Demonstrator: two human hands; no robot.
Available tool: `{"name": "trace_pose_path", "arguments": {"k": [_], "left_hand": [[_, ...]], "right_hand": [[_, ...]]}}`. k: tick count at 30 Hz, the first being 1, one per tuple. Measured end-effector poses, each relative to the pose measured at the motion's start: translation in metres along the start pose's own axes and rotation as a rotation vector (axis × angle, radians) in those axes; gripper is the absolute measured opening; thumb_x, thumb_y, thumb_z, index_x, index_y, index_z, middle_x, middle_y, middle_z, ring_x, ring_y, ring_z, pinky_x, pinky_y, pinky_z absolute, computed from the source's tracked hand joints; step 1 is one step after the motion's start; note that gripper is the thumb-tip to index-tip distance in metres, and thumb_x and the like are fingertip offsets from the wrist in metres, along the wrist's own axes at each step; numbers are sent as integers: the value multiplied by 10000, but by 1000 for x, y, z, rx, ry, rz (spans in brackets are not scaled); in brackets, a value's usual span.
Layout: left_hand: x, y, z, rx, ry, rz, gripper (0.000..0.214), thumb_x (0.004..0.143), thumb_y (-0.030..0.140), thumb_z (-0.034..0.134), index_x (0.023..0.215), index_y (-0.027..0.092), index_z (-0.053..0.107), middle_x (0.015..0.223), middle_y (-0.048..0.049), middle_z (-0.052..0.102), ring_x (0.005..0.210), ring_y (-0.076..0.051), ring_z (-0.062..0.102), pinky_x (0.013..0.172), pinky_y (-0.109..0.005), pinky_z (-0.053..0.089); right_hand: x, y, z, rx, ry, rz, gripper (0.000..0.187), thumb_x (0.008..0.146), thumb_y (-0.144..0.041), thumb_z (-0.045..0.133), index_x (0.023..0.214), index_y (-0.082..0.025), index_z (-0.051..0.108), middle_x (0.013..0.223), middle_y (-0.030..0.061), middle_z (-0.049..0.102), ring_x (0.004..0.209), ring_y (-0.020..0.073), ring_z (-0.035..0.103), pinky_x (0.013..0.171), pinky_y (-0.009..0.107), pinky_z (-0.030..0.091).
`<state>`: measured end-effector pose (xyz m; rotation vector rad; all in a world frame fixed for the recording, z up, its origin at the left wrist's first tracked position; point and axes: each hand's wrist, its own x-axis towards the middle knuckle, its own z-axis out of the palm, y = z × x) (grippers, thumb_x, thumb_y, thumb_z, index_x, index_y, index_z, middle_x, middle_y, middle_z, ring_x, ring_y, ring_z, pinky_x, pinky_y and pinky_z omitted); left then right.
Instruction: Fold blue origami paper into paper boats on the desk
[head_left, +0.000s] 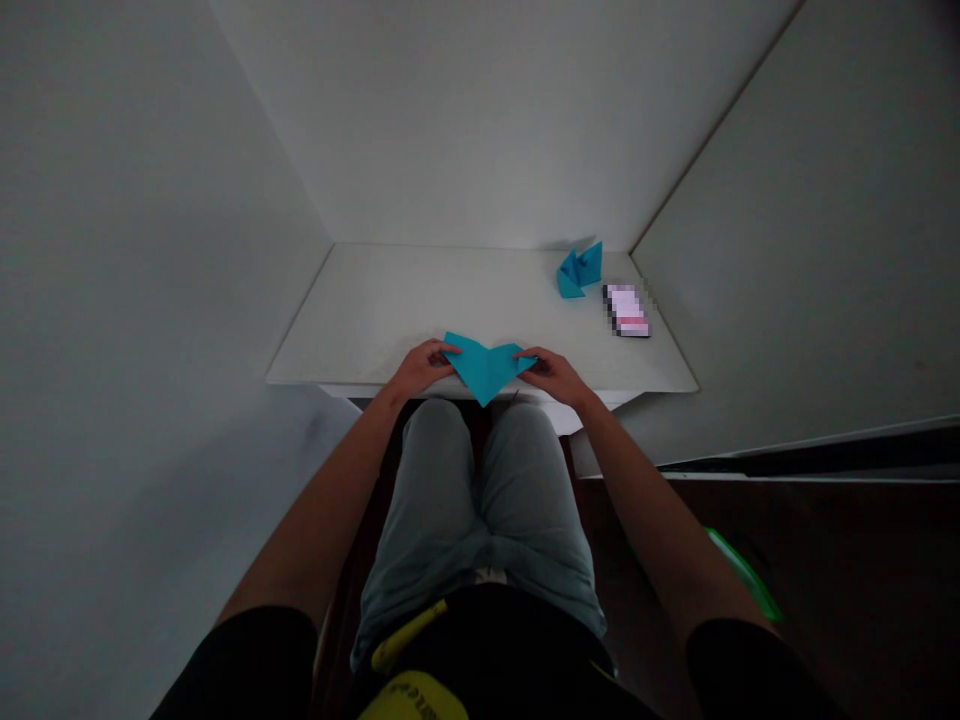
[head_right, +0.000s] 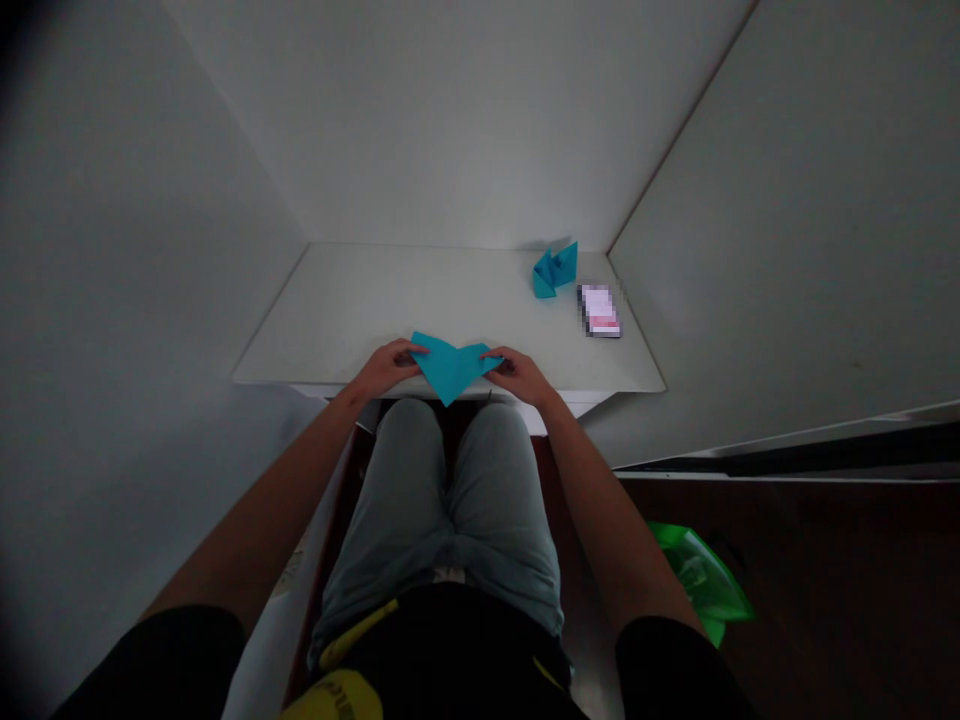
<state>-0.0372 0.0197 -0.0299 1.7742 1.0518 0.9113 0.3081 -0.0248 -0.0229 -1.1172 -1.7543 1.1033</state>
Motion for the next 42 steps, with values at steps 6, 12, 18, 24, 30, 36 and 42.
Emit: {"name": "trace_pose_path", "arguments": {"k": [6,12,18,24,30,36,42], "left_hand": [[-1,4,-1,52,1,17,271,841,384,853,1062,227,871,1121,-84,772,985,-227,710,984,-412,575],[-2,10,0,101,-29,32,252,889,444,833,1059,269,895,1074,-60,793,1006,-248,726,1020,-417,575],[-2,9,1,111,-17,14,237,908,484,824,996,278,899,1020,-55,781,952,-240,714,934,-391,571],[0,11,1,109,-15,-10,246,935,494,796,1001,283,904,1052,-58,766,992,-246,710,966,-388,553],[0,14,1,80,-3,3,292,938,510,754,954,258,900,1022,-55,758,961,-236,690,955,-387,549],[0,11,3,-36,93,-52,334,852,510,829,1003,214,868,915,-34,757,838,-200,660,809,-349,534],[1,10,8,-198,174,-101,513,793,433,897,1210,202,705,796,20,719,695,-145,613,657,-280,462]], "right_hand": [[1,-1,1,-14,24,57,486,876,-566,805,1224,-232,744,863,12,720,707,176,610,679,326,515],[0,-1,2,47,31,30,781,926,-551,776,1601,-269,502,780,-58,615,629,140,533,590,281,438],[2,1,2,26,77,44,507,902,-586,781,1278,-264,670,811,-17,680,657,167,627,628,305,504],[2,-2,-2,-73,88,91,489,923,-707,708,983,-226,772,737,19,700,662,197,635,663,340,524],[3,-8,-4,-132,130,40,583,977,-770,611,884,-220,782,887,75,736,765,209,656,738,359,555],[5,1,-3,-86,134,66,535,940,-738,686,1023,-222,798,840,47,707,719,197,649,692,352,542],[7,8,-1,117,121,95,741,805,-600,870,1428,-247,677,873,-9,665,647,150,607,617,322,518]]}}
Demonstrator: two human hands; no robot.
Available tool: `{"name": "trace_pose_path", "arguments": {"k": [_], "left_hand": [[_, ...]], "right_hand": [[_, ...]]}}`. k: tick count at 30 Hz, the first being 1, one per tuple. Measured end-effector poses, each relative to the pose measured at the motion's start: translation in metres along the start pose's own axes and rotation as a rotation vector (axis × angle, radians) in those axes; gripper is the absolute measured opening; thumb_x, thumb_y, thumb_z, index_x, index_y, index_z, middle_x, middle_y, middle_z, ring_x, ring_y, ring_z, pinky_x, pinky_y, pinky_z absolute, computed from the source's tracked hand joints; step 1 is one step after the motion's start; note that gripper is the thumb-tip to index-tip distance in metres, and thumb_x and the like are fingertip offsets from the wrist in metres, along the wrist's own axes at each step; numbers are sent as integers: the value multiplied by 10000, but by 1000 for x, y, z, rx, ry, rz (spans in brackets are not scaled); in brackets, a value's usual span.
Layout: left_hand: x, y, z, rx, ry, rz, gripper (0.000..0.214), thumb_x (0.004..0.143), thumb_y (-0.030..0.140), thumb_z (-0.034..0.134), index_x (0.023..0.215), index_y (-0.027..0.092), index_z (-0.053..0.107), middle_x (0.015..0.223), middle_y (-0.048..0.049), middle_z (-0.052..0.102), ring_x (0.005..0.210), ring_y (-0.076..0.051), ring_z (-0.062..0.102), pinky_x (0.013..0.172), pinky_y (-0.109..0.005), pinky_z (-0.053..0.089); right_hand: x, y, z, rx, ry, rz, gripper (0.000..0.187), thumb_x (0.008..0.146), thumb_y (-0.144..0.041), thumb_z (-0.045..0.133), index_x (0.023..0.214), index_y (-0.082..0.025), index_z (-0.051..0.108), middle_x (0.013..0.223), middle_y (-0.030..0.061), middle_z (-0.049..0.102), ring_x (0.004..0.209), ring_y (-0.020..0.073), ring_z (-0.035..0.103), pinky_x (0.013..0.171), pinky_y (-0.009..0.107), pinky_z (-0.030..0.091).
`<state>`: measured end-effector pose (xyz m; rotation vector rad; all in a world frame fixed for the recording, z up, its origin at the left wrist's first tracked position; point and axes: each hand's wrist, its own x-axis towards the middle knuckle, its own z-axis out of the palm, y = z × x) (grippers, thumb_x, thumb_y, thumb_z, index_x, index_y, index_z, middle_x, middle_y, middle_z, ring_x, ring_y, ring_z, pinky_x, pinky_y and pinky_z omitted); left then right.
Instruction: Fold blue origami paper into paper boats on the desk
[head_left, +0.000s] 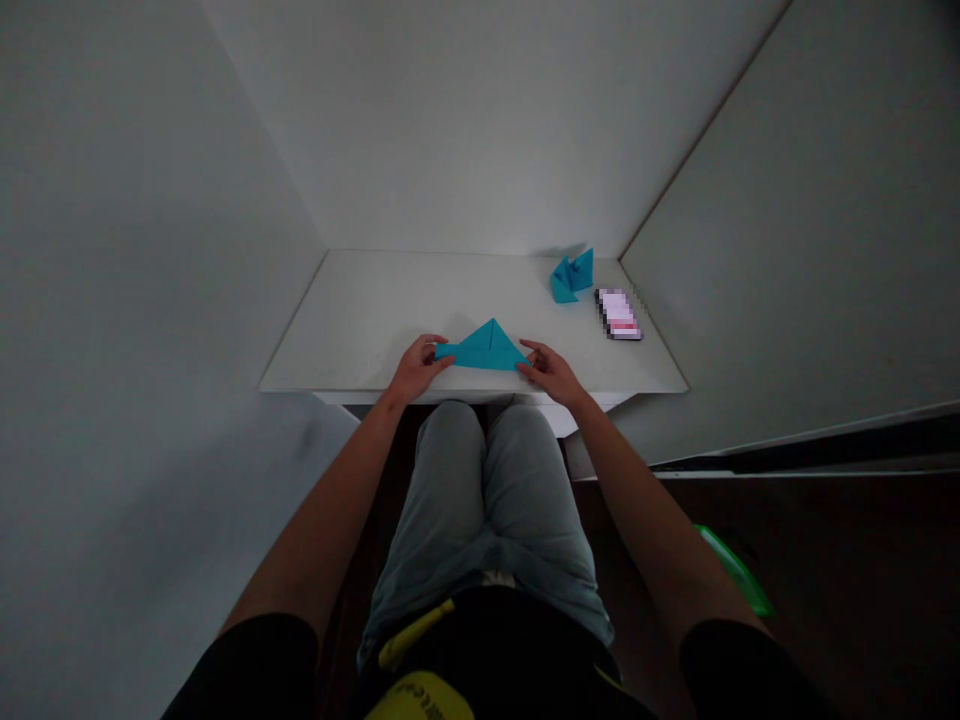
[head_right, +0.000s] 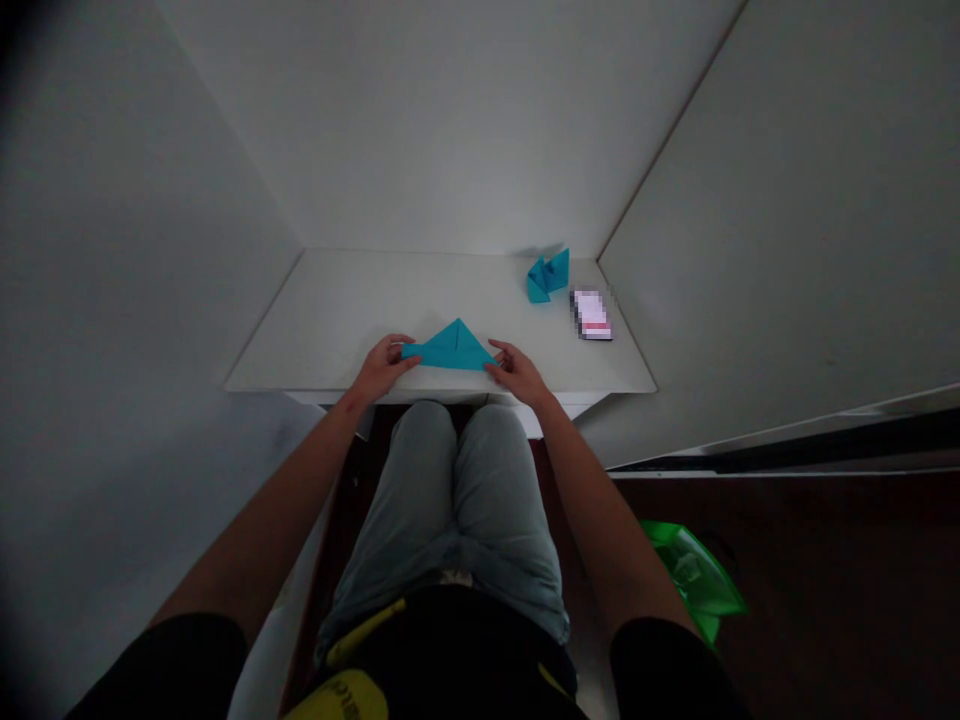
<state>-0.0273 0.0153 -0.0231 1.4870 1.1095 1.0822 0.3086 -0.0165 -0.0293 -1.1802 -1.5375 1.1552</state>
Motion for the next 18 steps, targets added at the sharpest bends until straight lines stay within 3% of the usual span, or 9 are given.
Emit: {"name": "trace_pose_path", "arguments": {"k": [3,8,14,18], "left_hand": [[0,2,2,-63,19,-8,610,776,390,907,1280,207,615,858,10,751,737,-148,650,694,-281,491],[1,4,1,3,14,24,394,776,425,891,1012,198,672,837,0,724,744,-151,633,712,-298,491],[-1,5,2,-20,-19,43,460,762,540,884,974,219,632,798,19,683,709,-140,580,688,-290,454],[-3,8,4,-14,-41,62,477,773,575,874,944,226,597,817,15,682,719,-133,569,682,-277,431]], "right_hand": [[1,-1,0,16,-23,10,702,785,-582,890,1372,-243,704,874,-3,677,670,157,614,628,327,517],[3,-5,-3,-37,-66,41,477,847,-666,812,1048,-240,738,895,19,745,635,150,592,610,318,503],[2,-6,-4,8,-85,62,532,859,-690,790,1158,-279,630,989,24,827,541,118,478,528,288,428],[2,-6,-4,-2,-101,41,553,864,-622,802,1270,-273,665,948,12,787,611,132,520,533,271,387]]}}
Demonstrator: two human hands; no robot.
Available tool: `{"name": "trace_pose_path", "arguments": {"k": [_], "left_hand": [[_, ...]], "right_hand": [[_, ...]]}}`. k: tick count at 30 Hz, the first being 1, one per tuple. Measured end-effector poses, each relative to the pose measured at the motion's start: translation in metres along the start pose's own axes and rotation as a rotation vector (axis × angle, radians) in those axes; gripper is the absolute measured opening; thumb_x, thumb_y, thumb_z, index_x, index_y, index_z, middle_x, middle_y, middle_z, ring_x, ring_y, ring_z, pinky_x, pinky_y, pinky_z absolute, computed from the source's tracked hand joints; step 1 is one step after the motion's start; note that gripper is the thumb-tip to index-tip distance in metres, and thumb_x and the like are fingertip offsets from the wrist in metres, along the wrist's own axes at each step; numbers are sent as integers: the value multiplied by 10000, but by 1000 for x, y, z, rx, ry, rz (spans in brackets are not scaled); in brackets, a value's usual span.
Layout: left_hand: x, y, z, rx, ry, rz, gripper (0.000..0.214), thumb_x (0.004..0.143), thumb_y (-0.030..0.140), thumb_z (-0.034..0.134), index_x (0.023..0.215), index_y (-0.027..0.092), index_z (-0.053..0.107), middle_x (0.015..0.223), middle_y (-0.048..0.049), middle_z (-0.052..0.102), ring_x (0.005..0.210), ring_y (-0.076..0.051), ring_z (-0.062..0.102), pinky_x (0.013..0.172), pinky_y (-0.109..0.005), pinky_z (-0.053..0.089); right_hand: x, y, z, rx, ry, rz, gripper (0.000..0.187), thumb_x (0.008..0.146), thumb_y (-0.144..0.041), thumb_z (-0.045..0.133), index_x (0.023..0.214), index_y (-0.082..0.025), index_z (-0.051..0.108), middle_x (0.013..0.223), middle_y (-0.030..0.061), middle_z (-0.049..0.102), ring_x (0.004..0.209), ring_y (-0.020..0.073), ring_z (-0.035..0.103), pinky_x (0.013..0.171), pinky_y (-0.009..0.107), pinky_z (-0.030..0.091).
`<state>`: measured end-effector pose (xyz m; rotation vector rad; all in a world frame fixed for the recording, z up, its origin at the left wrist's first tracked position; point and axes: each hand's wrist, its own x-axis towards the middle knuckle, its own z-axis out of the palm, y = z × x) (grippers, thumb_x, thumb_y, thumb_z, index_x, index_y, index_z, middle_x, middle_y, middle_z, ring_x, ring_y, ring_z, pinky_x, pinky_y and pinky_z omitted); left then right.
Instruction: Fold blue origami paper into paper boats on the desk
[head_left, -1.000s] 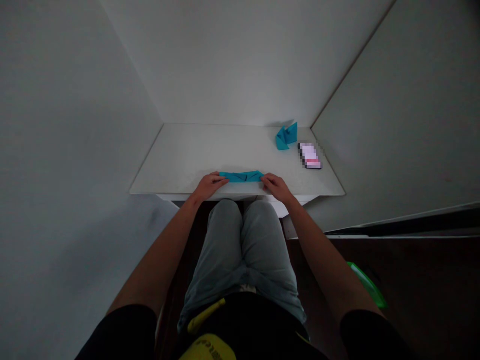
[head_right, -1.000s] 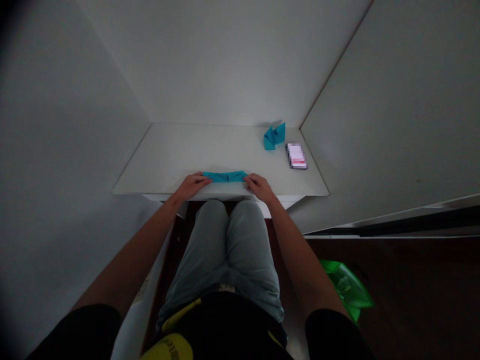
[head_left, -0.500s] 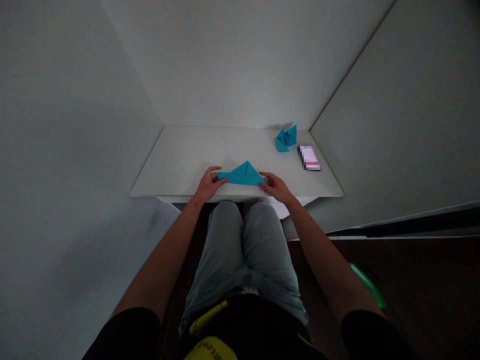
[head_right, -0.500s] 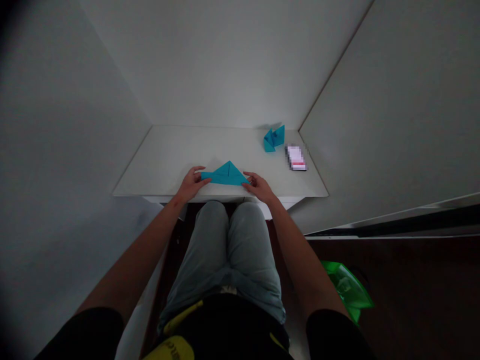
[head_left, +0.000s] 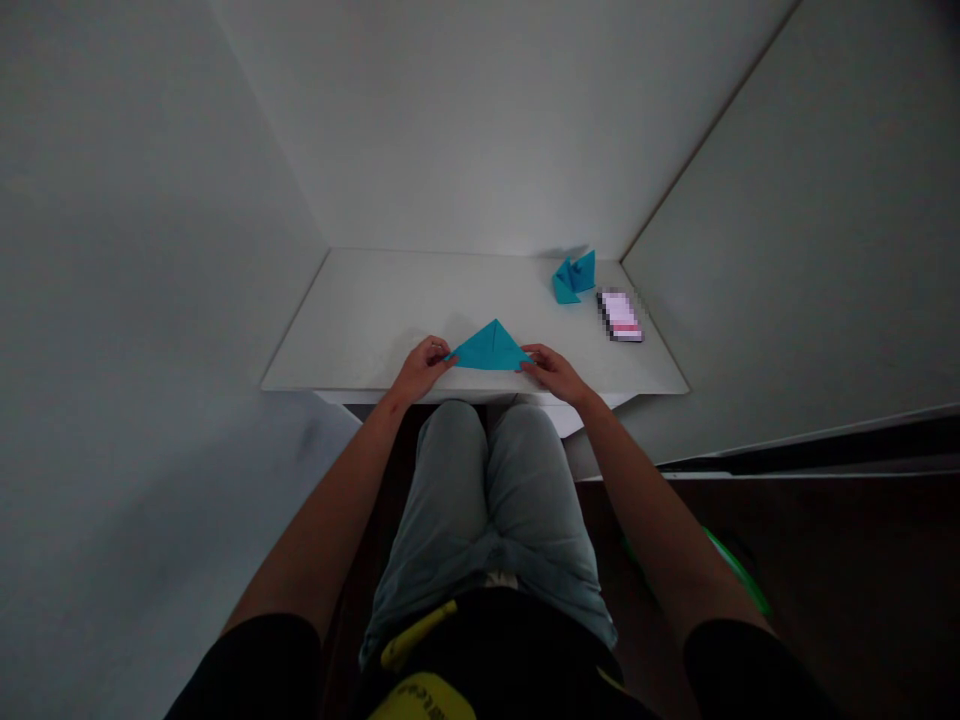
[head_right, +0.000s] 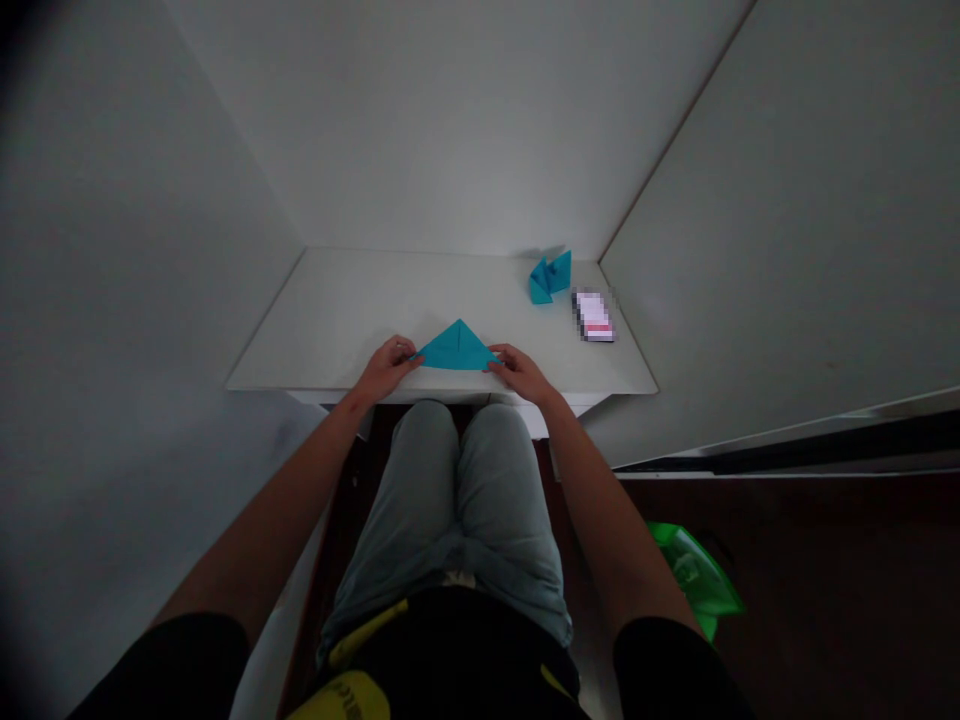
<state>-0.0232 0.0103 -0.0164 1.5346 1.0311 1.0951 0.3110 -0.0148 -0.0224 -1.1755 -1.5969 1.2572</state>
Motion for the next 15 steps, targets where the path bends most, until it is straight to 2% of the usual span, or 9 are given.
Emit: {"name": "trace_pose_path", "arguments": {"k": [3,7,12,15], "left_hand": [[-2,1,0,22,-30,-1,456,806,590,843,949,227,607,782,19,669,677,-130,537,640,-272,401],[-4,1,-2,61,-59,-5,402,838,568,815,966,219,662,768,7,694,672,-141,552,634,-280,413],[-3,-2,-2,54,-46,-14,406,807,582,828,952,211,748,924,-57,801,875,-207,704,814,-340,550],[-4,-2,-2,81,-68,-31,436,803,605,834,971,204,806,1000,-88,830,928,-232,733,876,-375,580]], "right_hand": [[1,0,0,-29,14,-38,560,861,-563,811,1327,-272,699,936,-1,725,668,136,554,568,267,403],[2,0,0,-73,38,-27,543,850,-550,801,1312,-277,727,1017,5,698,650,121,519,556,268,393],[1,-7,-2,-112,-6,-19,453,861,-599,773,1138,-240,772,997,39,740,817,198,624,710,324,510],[0,-14,-2,-107,-23,-24,446,851,-636,778,1038,-232,759,919,27,726,837,207,622,753,337,516]]}}
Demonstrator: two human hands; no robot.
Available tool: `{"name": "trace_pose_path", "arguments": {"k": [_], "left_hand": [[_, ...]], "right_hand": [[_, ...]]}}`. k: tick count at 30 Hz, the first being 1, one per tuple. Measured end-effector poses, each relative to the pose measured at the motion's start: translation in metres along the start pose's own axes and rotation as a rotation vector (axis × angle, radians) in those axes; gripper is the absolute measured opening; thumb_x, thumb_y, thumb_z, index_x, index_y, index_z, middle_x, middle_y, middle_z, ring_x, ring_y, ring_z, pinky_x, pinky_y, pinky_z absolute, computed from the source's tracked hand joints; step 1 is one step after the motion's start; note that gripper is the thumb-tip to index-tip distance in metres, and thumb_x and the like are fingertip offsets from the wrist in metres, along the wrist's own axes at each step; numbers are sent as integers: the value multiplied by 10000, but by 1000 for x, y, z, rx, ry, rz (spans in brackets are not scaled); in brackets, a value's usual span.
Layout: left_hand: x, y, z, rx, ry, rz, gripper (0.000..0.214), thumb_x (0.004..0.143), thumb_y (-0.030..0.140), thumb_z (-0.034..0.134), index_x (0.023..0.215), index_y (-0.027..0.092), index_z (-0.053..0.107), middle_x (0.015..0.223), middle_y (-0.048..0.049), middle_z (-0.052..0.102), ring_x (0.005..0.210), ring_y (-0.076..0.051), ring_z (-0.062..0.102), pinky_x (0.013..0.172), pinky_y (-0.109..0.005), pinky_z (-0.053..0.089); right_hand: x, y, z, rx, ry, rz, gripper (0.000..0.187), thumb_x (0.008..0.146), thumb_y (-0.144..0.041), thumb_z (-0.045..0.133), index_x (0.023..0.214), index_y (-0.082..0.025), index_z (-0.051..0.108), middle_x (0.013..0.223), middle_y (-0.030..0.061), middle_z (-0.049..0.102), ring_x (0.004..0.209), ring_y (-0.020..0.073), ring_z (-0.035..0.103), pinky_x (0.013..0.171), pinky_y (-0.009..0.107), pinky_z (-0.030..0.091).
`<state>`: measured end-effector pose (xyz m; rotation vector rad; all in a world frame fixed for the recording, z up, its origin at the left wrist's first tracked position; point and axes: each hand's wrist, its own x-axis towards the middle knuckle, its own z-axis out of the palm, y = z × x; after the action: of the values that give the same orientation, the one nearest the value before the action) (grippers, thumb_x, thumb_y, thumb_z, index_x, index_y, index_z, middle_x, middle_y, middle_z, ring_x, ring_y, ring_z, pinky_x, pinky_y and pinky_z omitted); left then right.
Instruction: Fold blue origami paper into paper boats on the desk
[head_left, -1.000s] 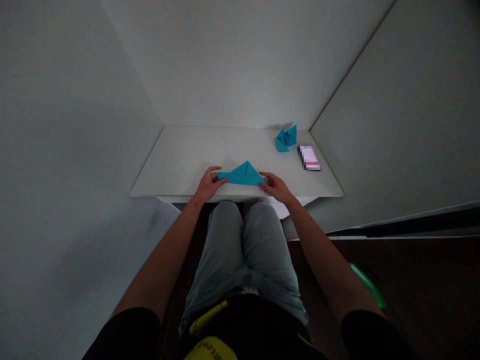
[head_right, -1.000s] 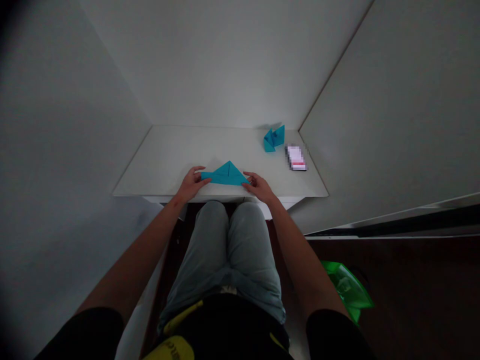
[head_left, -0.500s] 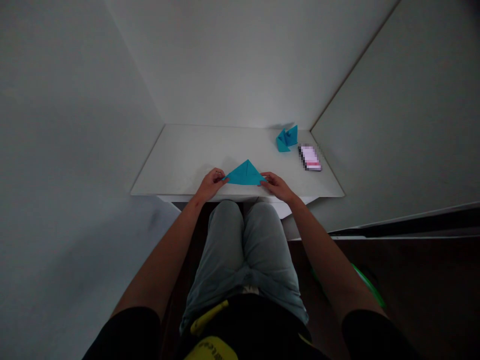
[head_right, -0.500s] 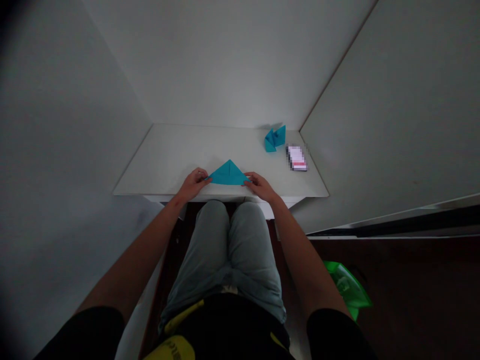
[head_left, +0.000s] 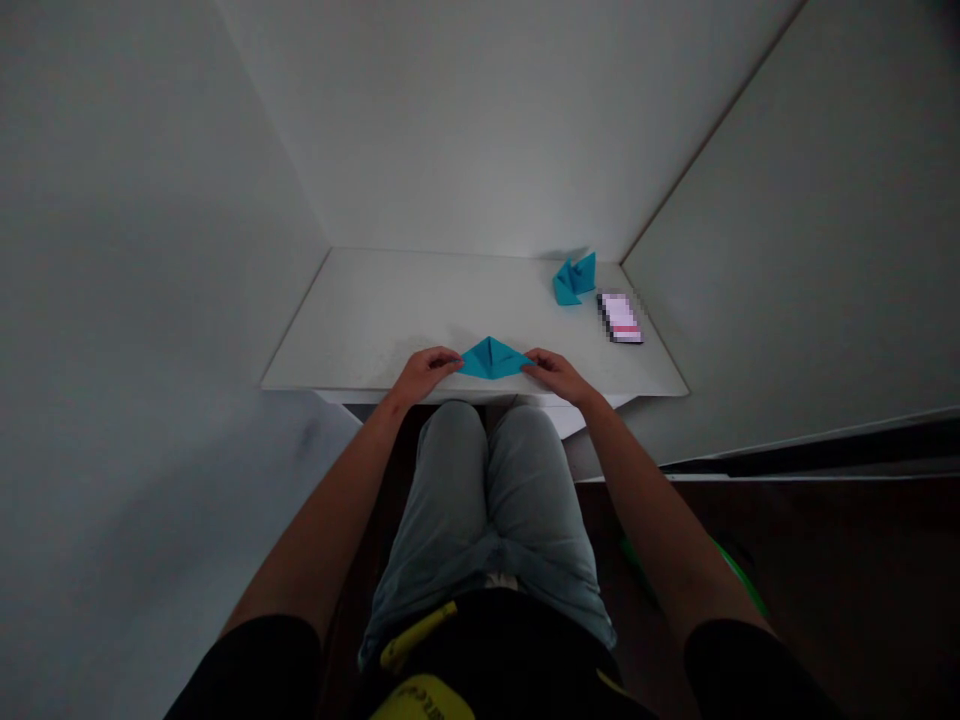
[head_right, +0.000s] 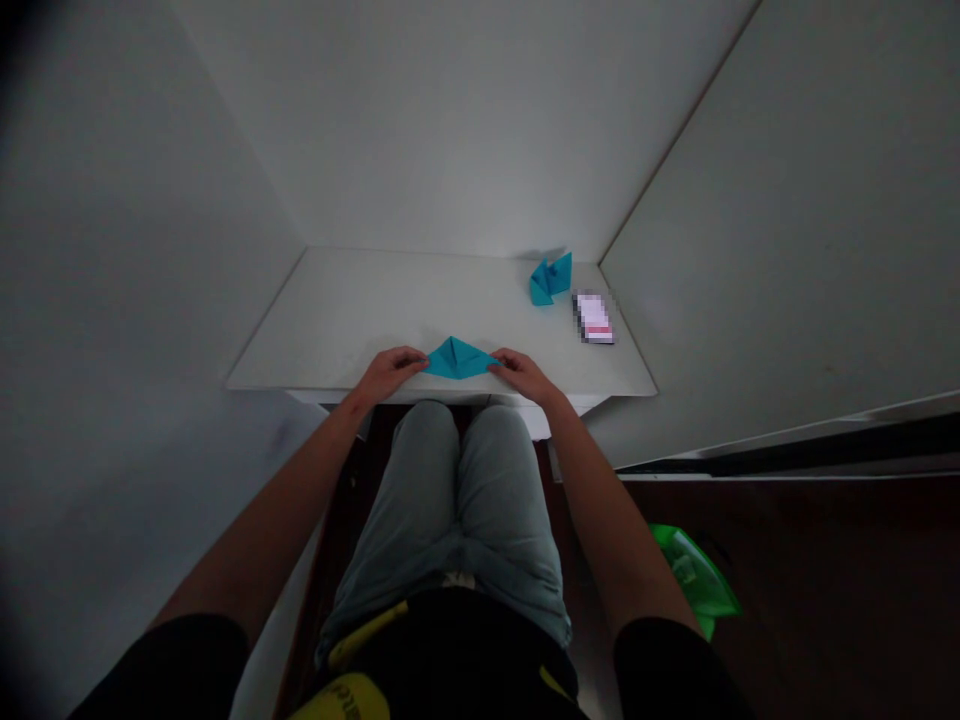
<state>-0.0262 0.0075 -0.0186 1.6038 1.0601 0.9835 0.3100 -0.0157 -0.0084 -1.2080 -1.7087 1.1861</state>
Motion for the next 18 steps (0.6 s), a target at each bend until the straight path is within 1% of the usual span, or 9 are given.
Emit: {"name": "trace_pose_path", "arguments": {"k": [4,8,11,15,18], "left_hand": [[-2,1,-1,97,-3,-25,497,814,638,828,1043,197,854,929,-76,823,839,-222,713,812,-365,570],[-1,1,-1,70,6,-23,509,904,677,728,1039,202,854,1017,-92,838,928,-240,736,868,-372,579],[0,-1,-1,42,11,0,446,869,614,792,1050,207,831,1036,-90,832,936,-231,734,865,-362,573],[0,-2,-1,35,-3,17,412,855,508,814,1139,213,778,896,-36,784,769,-174,662,739,-313,517],[0,-2,-1,16,-12,22,426,855,466,810,1185,205,742,828,-11,747,703,-153,617,697,-297,486]], "right_hand": [[-2,-7,2,-37,21,35,513,847,-721,761,941,-218,727,793,2,653,742,178,548,671,312,461],[-1,-7,4,-58,45,43,534,872,-756,719,887,-223,712,790,13,653,763,190,562,679,319,459],[1,-4,5,-26,66,17,515,871,-750,720,905,-236,714,861,35,707,814,210,606,717,332,490],[3,5,7,-7,116,16,491,851,-732,744,971,-258,694,918,42,732,841,224,623,729,341,509],[5,10,8,-1,170,5,481,827,-699,771,1027,-269,688,939,33,717,863,226,626,769,356,525]]}}
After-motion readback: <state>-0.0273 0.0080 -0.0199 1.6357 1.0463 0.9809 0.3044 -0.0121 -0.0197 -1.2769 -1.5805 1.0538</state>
